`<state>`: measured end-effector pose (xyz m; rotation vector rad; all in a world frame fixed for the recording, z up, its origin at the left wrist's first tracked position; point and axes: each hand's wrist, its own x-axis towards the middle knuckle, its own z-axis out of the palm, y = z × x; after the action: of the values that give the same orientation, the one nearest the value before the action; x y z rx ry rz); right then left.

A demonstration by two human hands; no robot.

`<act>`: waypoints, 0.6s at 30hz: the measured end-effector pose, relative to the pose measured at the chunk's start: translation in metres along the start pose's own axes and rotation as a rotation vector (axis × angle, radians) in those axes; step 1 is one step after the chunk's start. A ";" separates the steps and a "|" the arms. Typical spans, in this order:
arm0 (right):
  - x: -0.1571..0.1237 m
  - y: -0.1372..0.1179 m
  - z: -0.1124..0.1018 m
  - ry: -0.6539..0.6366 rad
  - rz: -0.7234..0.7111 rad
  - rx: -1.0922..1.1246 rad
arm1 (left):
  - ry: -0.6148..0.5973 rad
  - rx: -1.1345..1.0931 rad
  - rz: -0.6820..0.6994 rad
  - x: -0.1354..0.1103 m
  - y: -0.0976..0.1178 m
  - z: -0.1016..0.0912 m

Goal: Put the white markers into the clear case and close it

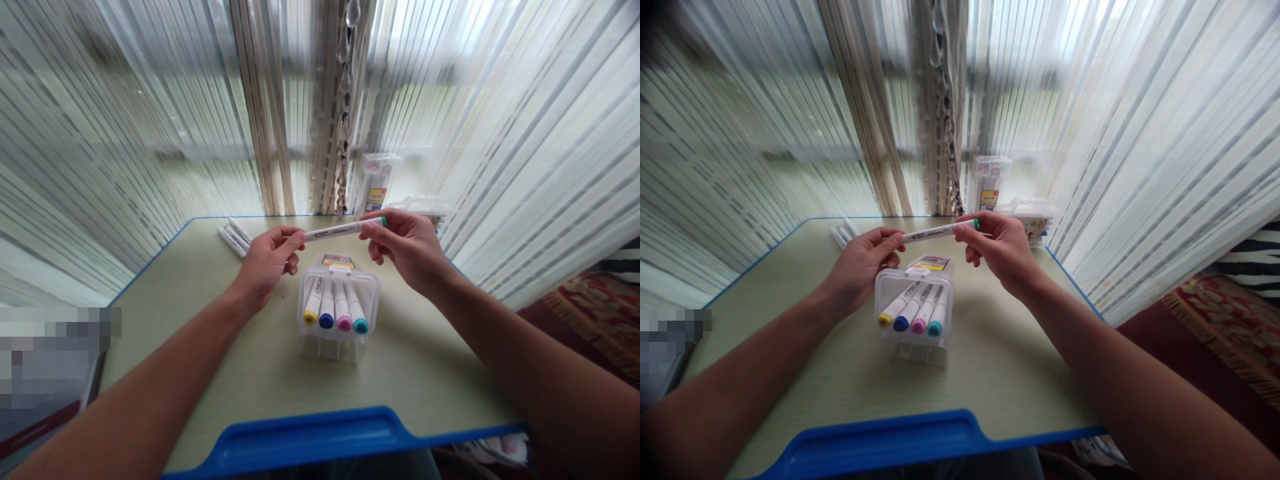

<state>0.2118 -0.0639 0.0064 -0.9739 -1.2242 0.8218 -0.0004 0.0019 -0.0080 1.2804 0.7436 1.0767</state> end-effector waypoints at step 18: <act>0.007 0.010 -0.005 0.083 0.321 0.195 | -0.022 0.099 0.255 -0.009 0.009 0.004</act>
<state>0.2180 -0.0547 -0.0001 -1.0468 -0.9091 1.1187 -0.0016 -0.0084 0.0002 1.4993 0.6351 1.2399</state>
